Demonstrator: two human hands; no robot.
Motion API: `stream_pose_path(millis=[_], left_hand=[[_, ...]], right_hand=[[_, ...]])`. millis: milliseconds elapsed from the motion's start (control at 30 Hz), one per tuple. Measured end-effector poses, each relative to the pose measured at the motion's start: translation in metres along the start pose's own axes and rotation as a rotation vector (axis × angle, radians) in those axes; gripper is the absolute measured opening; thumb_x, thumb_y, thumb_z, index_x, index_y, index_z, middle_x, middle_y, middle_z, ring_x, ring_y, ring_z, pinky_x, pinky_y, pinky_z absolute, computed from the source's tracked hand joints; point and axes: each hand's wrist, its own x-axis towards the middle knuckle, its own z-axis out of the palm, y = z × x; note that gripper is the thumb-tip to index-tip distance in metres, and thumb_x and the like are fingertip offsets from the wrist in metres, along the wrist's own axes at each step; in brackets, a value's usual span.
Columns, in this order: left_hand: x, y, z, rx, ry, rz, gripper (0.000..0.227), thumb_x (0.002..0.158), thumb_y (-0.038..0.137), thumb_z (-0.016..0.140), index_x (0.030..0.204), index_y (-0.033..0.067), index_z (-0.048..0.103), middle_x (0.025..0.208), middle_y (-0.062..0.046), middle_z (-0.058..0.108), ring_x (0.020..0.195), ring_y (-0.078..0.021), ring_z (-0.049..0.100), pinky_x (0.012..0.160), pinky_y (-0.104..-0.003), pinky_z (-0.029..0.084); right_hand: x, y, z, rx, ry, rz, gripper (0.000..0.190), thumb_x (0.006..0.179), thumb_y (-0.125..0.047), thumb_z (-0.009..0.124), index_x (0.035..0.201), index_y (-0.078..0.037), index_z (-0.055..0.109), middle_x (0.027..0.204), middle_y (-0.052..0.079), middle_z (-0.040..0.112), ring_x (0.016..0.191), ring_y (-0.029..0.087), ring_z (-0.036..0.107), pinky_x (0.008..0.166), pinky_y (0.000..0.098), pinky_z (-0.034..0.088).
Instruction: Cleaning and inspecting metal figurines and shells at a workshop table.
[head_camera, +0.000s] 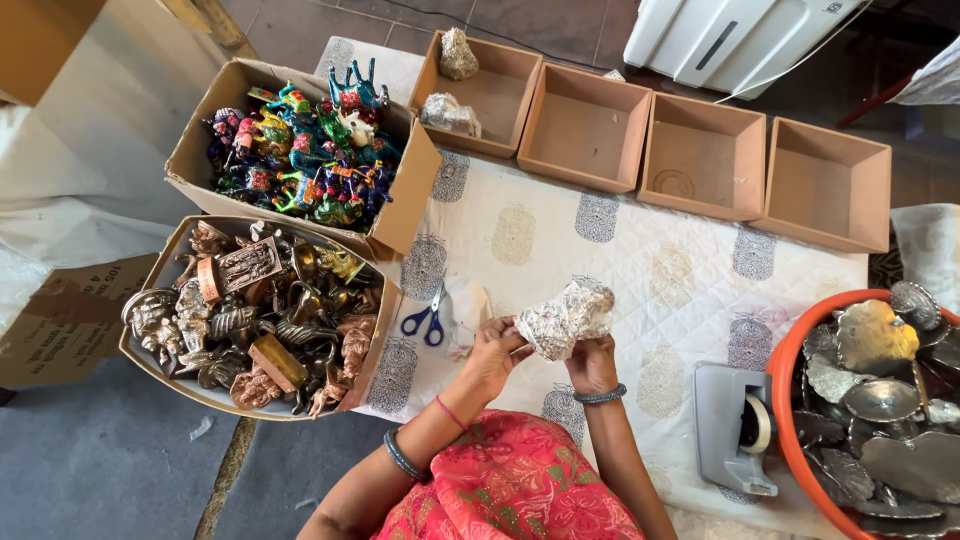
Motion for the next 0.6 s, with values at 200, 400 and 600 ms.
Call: stream_pose_path(millis=[200, 400, 600], left_hand=[[-0.028, 0.039, 0.038, -0.317, -0.192, -0.227, 0.037, 0.096, 0.036, 0.062, 0.114, 0.0040, 0.059, 0.111, -0.010, 0.069, 0.105, -0.0246, 0.065, 0.094, -0.040, 0.052], [-0.001, 0.014, 0.028, -0.233, -0.111, -0.139, 0.033, 0.098, 0.030, 0.065, 0.122, 0.0071, 0.060, 0.123, -0.005, 0.068, 0.117, -0.0205, 0.063, 0.105, -0.043, 0.049], [-0.002, 0.024, 0.050, -0.207, -0.016, -0.106, 0.039, 0.100, 0.033, 0.059, 0.130, 0.0092, 0.058, 0.125, -0.002, 0.068, 0.118, -0.0168, 0.062, 0.106, -0.039, 0.049]], right_hand=[[0.000, -0.011, -0.008, -0.078, -0.057, -0.094, 0.051, 0.081, 0.016, 0.062, 0.130, 0.001, 0.064, 0.123, 0.013, 0.072, 0.115, 0.025, 0.070, 0.098, 0.0406, 0.059], [0.001, -0.011, -0.006, -0.234, -0.057, -0.144, 0.037, 0.086, 0.013, 0.070, 0.121, 0.001, 0.068, 0.114, 0.012, 0.074, 0.104, 0.022, 0.073, 0.088, 0.0387, 0.063], [0.026, 0.029, -0.033, -0.451, 0.103, -0.236, 0.021, 0.095, 0.011, 0.066, 0.115, 0.010, 0.072, 0.094, 0.014, 0.072, 0.078, 0.017, 0.060, 0.065, 0.0309, 0.048]])
